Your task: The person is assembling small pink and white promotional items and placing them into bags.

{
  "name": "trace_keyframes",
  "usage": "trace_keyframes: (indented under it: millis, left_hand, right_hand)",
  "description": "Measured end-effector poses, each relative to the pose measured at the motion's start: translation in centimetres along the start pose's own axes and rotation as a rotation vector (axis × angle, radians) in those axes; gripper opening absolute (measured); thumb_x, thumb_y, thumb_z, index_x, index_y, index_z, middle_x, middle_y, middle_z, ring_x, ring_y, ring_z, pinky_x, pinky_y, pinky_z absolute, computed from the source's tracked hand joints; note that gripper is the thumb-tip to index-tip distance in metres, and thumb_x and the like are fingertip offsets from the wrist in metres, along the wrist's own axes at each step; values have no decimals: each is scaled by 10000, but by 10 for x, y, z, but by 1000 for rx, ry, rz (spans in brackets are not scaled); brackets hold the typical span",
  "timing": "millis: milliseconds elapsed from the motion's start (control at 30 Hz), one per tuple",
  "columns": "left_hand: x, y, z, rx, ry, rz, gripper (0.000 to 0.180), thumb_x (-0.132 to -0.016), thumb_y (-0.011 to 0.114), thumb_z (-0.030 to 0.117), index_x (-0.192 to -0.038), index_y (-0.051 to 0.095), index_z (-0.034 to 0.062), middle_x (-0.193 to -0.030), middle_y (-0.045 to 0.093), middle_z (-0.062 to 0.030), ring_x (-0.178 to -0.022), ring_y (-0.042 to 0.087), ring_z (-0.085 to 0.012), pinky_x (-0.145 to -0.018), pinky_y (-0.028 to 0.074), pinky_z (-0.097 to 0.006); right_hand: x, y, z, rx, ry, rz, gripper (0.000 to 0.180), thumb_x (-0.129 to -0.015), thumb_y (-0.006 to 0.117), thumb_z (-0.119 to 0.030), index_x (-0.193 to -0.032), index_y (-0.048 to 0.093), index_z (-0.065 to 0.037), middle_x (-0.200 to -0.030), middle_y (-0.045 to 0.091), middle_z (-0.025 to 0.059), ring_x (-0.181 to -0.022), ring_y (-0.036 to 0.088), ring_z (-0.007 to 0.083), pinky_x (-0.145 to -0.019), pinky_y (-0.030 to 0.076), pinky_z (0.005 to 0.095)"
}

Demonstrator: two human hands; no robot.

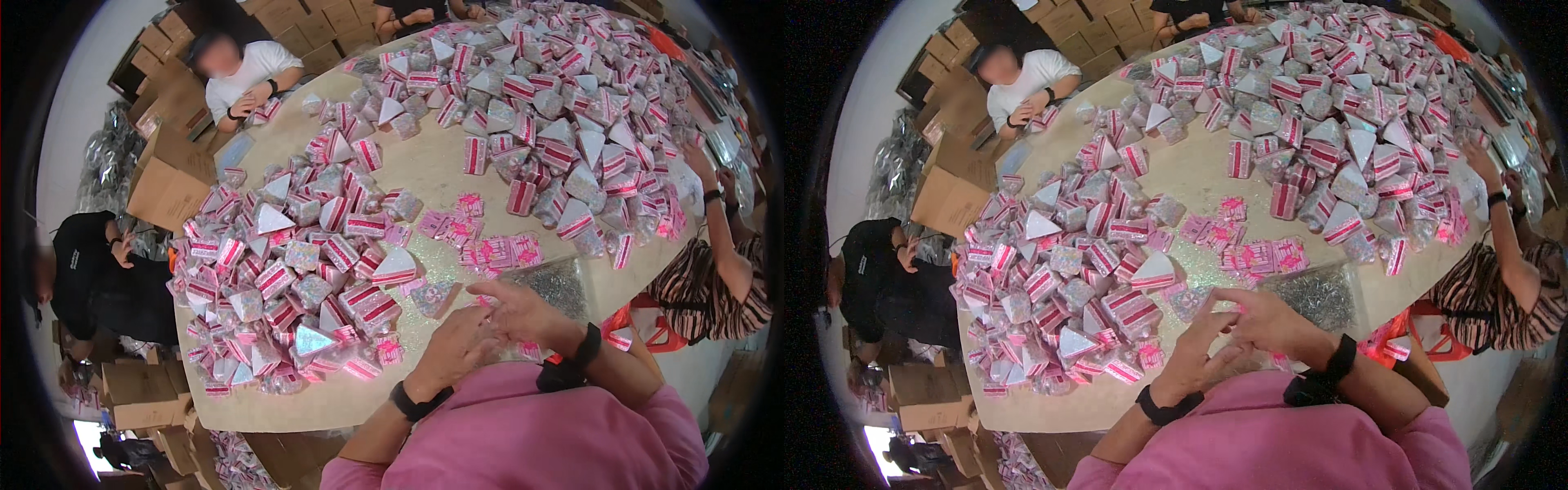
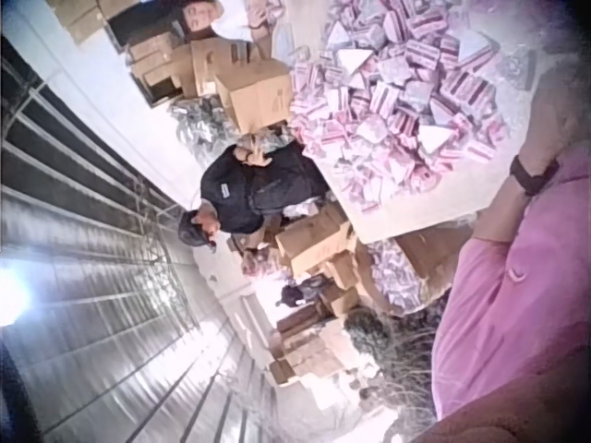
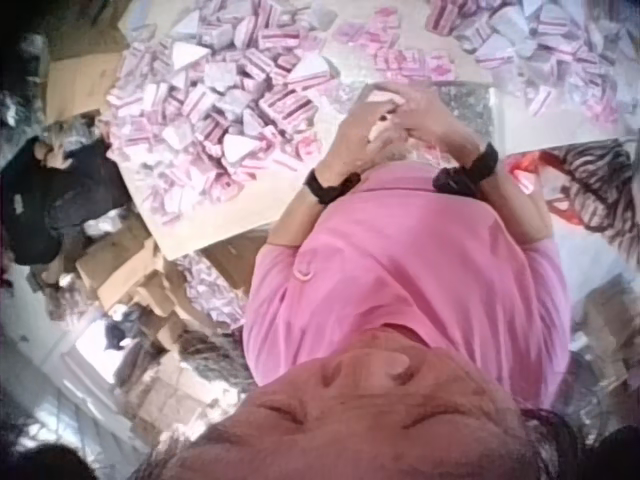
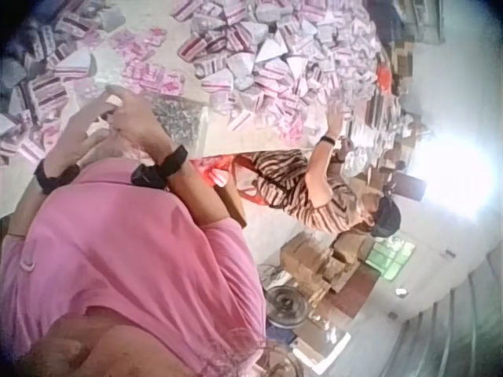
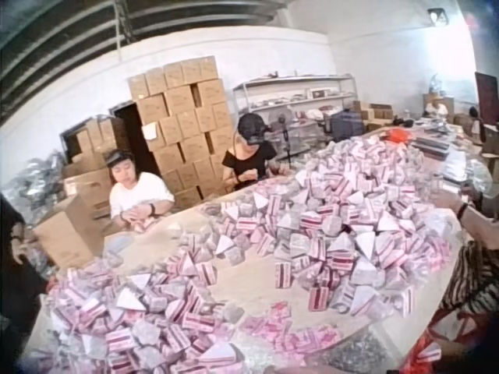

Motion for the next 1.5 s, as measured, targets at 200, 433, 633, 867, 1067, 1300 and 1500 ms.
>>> trace_keyframes:
  millis: [200,433,633,867,1067,1300,1500]
  left_hand:
    - [9,3,0,30,-25,-24,192,-842,631,139,-969,567,11,-901,606,-151,-773,604,-291,-685,486,-334]
    - [18,14,-13,602,-575,-41,137,-914,571,136,-830,555,30,-700,536,-9,-623,505,-99,-569,410,-243]
    - [25,18,-25,1027,-625,5,225,-947,539,211,-782,523,58,-677,478,27,-584,421,-60,-548,349,-212]
    - [23,19,-29,1070,-537,146,217,-926,551,202,-779,513,47,-656,468,-7,-567,404,-102,-550,349,-240]
    - [23,2,-61,-136,-532,436,326,-798,669,221,-932,520,-36,-852,538,-134,-787,507,-234,-723,409,-345]
    - [6,19,-94,-426,-398,542,606,-735,702,248,-1183,448,-71,-1084,530,-239,-1042,495,-369,-930,358,-448]
    - [8,21,-106,-223,-571,431,671,-712,733,243,-1223,410,-47,-1079,532,-229,-1035,516,-342,-914,400,-402]
  right_hand:
    - [12,-4,14,-70,84,-57,464,-868,550,-43,-1311,420,-5,-748,585,38,-653,547,82,-577,429,234]
    - [6,1,34,329,-46,-33,149,-871,564,-100,-988,532,-14,-720,603,78,-663,594,144,-581,447,297]
    - [8,17,22,895,-329,90,166,-865,566,-175,-919,543,-19,-763,608,152,-704,615,336,-618,466,427]
    - [0,9,29,1119,-510,33,90,-825,536,-110,-883,555,-45,-768,588,141,-713,603,336,-627,475,432]
    - [5,0,33,888,-527,248,164,-882,527,-146,-920,603,-6,-828,626,168,-801,615,349,-697,497,413]
    - [6,2,23,676,-250,235,206,-907,529,-175,-968,603,7,-876,615,203,-811,596,379,-701,482,399]
    - [6,-2,26,505,-101,276,196,-894,547,-171,-964,607,2,-827,606,191,-753,604,329,-677,476,364]
Point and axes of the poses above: each hand's wrist, its own x-axis away from the middle knuckle, its own y-axis out of the palm, z = x × y, the point moved 1 cm from there along -x, towards the middle knuckle
